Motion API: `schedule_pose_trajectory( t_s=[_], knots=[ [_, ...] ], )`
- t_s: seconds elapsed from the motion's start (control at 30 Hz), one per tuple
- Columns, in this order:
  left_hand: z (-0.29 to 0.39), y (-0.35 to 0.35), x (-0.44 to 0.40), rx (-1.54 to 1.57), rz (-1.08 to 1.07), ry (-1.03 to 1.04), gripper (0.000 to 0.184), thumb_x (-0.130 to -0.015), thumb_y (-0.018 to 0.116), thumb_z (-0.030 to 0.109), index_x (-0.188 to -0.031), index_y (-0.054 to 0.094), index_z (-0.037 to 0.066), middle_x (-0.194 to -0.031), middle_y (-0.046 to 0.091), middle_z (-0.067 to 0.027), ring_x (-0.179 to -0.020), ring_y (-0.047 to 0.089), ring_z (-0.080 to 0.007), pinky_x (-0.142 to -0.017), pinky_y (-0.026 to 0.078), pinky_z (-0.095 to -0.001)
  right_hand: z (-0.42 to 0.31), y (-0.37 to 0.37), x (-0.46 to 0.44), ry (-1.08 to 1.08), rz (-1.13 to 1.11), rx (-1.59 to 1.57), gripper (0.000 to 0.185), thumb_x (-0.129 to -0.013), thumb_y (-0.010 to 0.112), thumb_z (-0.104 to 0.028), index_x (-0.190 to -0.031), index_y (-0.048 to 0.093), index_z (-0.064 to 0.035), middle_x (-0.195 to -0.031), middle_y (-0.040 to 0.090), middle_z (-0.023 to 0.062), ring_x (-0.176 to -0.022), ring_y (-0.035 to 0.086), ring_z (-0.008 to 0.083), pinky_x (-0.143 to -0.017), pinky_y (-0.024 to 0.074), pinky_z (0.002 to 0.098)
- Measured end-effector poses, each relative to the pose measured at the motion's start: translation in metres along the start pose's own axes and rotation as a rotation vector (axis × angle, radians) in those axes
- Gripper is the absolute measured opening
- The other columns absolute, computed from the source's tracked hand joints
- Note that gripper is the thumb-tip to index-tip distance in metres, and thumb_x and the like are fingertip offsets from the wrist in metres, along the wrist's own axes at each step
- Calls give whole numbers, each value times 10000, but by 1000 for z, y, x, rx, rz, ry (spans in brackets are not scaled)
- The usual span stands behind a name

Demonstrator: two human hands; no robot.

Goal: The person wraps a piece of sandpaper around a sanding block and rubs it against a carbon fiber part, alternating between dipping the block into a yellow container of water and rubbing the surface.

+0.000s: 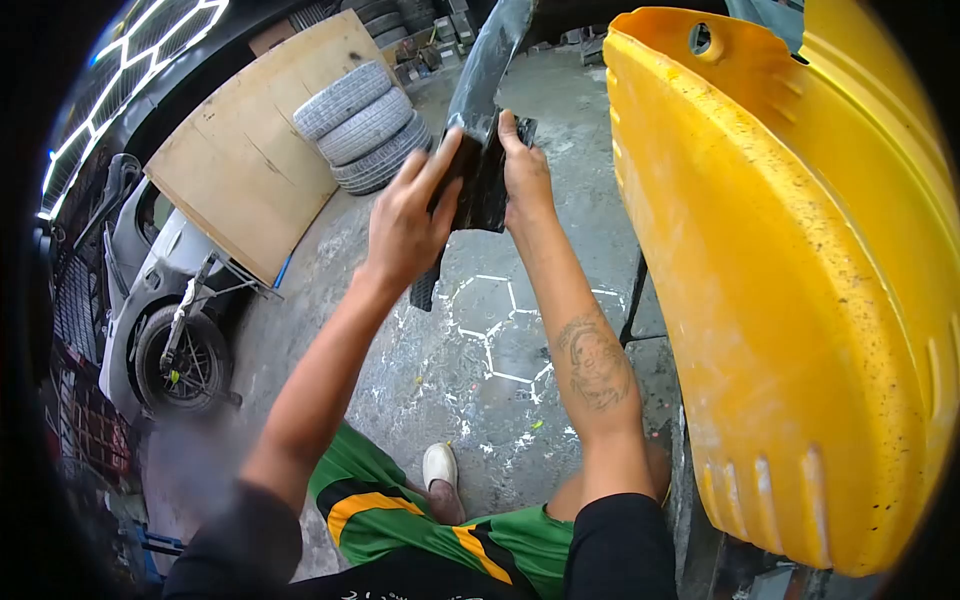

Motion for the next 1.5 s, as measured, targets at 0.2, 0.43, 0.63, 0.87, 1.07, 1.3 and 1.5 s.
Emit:
schedule_pose_trajectory(
  t_s=[0.2,0.43,0.63,0.87,1.07,1.3,1.5],
  knots=[
    [0,-1,3,-11,-48,59,632,-909,727,47,-1512,569,150,-877,536,-139,-755,610,-330,-699,525,-414,-10,1,2,0,12,10,506,-994,705,-490,-1166,693,-14,-1043,752,88,-867,733,224,-781,593,382],
    [10,-4,28,-17,-88,61,631,-919,716,38,-1520,550,131,-868,540,-153,-736,592,-340,-678,503,-430,-12,-4,-3,-67,88,99,520,-1002,691,-494,-1184,678,-7,-1095,734,106,-911,730,234,-785,593,389],
    [10,-4,28,-9,-56,56,618,-914,714,28,-1507,565,118,-871,539,-139,-733,593,-324,-688,510,-419,-11,2,-1,-18,-2,23,600,-981,714,-515,-1236,661,25,-1110,729,113,-949,712,220,-824,578,386],
    [5,-3,8,5,-48,79,642,-891,729,4,-1503,574,124,-877,548,-142,-746,607,-323,-687,518,-442,-13,5,3,28,25,16,613,-982,714,-513,-1261,662,30,-1157,720,117,-1050,678,248,-952,527,391],
    [-2,-4,0,-33,-71,105,613,-906,729,41,-1494,591,147,-827,517,-123,-705,592,-304,-662,519,-420,-12,2,2,-67,78,85,639,-978,719,-511,-1303,642,34,-1164,720,112,-967,704,242,-863,565,390],
    [1,-4,15,-21,-158,104,596,-923,710,43,-1498,564,105,-855,508,-151,-705,564,-342,-675,495,-443,-19,0,10,-109,151,162,626,-977,715,-527,-1271,652,22,-1127,712,125,-990,694,248,-881,559,397],
    [10,-9,23,-19,-104,101,588,-926,695,74,-1493,570,171,-867,549,-99,-743,618,-297,-666,517,-437,-17,0,0,-31,28,125,700,-941,741,-571,-1241,663,57,-1163,707,137,-1023,687,260,-881,557,403]
  ],
)
Point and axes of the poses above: each hand's wrist, its own x-axis away from the middle knuckle, its own y-axis out of the palm, z = x × y, the point moved 6 cm from there along -x, towards the middle knuckle
